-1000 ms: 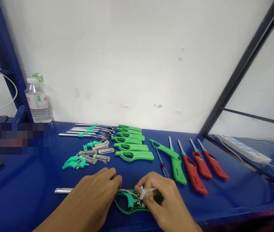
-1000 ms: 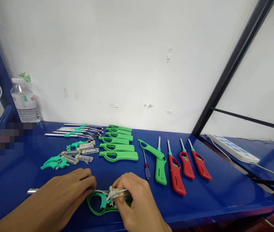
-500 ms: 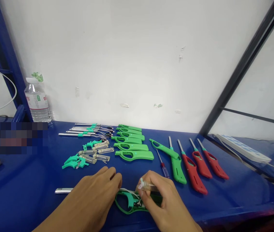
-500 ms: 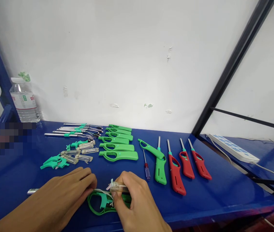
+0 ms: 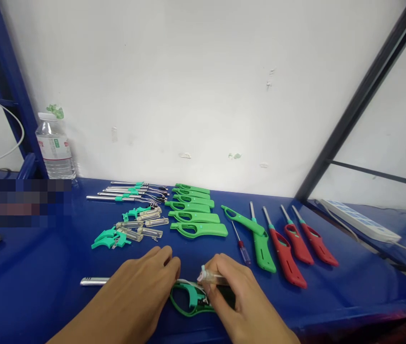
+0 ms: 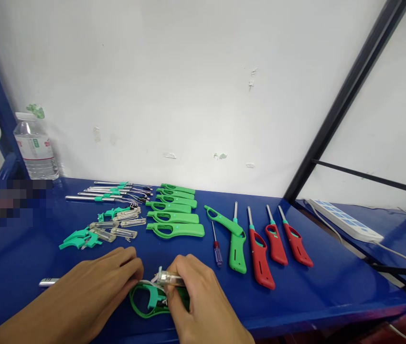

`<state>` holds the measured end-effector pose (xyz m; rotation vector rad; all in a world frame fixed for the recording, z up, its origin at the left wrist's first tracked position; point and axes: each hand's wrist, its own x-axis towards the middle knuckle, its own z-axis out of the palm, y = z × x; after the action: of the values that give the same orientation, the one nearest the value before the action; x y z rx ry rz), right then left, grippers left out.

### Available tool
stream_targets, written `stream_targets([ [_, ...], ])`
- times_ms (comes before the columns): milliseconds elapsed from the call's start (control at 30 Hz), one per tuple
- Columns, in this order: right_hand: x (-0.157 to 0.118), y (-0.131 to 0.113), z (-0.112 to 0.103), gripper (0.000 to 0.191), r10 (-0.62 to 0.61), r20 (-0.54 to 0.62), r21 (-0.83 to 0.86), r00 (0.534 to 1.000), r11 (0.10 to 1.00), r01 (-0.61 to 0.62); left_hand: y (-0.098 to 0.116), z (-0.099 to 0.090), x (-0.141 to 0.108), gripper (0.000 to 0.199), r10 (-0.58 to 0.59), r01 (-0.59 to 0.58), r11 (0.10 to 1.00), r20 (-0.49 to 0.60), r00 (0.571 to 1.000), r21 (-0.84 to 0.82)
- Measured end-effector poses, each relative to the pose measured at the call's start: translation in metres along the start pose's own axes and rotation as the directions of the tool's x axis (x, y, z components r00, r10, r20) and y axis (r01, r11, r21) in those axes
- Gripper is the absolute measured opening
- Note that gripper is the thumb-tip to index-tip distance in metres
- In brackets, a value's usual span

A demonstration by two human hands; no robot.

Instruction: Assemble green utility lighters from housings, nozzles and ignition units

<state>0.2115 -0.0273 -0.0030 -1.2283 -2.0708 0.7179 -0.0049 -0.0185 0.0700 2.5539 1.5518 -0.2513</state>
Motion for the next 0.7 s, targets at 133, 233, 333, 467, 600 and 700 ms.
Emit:
stream_targets([
  [133,-0.001,-0.001,0.000,0.016,0.013,0.006,-0.012,1.000,1.000,-0.013,0.001,-0.003,0.001,0.058,0.005,-0.004,1.000,-0.017,1.000,0.027],
  [233,-0.001,-0.003,0.000,0.016,-0.004,0.015,-0.008,1.000,1.000,0.004,-0.001,-0.001,0.001,0.059,0.011,-0.010,0.999,-0.023,1.000,0.039],
  [333,-0.001,-0.003,0.000,0.016,-0.021,0.020,-0.003,1.000,1.000,0.021,-0.003,0.004,0.000,0.059,0.023,-0.021,0.999,-0.061,0.998,0.033],
  [467,-0.002,-0.003,0.000,0.015,-0.019,0.025,0.002,1.000,1.000,0.019,-0.005,0.010,0.000,0.057,0.050,-0.046,0.998,-0.110,0.993,0.034],
  [600,-0.001,-0.005,0.000,0.011,-0.019,0.044,0.003,0.999,1.000,0.019,-0.006,0.014,0.000,0.054,0.074,-0.065,0.996,-0.134,0.988,0.068],
  [700,0.000,-0.007,0.001,0.016,-0.052,0.056,-0.015,0.997,0.998,0.053,-0.009,0.020,0.000,0.049,0.078,-0.070,0.996,-0.161,0.984,0.054],
])
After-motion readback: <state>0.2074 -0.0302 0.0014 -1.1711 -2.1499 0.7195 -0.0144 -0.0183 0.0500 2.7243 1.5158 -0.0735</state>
